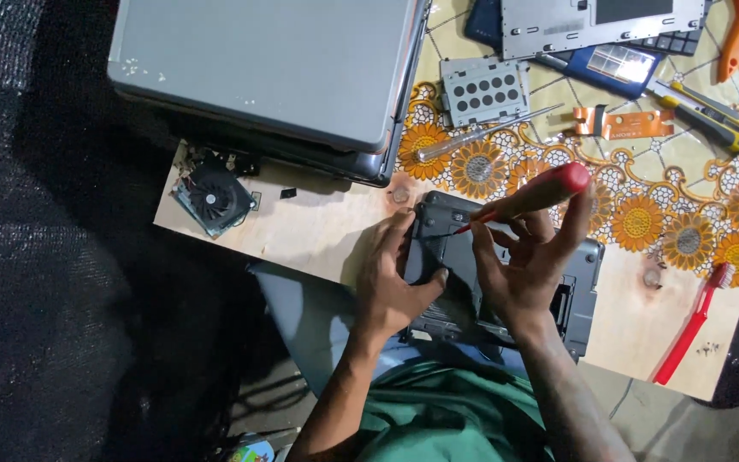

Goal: Disassembling a laptop to remove the bottom case and motherboard using a screwdriver.

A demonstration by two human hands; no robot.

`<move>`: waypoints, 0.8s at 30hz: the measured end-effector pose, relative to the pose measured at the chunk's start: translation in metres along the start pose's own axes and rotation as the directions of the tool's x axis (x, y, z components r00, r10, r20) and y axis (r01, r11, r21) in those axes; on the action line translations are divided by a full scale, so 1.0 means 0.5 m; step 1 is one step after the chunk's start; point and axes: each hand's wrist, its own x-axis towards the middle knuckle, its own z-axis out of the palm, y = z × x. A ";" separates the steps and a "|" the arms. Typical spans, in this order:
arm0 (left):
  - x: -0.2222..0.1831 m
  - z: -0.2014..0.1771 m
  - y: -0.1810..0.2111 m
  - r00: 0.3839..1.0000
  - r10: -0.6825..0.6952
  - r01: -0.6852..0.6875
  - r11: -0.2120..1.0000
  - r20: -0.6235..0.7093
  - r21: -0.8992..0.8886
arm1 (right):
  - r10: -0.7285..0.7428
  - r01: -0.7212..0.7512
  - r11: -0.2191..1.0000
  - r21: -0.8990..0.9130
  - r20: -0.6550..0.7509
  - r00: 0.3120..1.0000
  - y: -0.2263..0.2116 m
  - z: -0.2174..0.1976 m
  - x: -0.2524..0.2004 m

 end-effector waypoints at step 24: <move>0.002 -0.031 0.073 0.979 0.189 -0.172 0.967 -0.075 0.188 | -0.002 -0.004 1.000 0.021 0.305 0.952 0.004 -0.035 0.063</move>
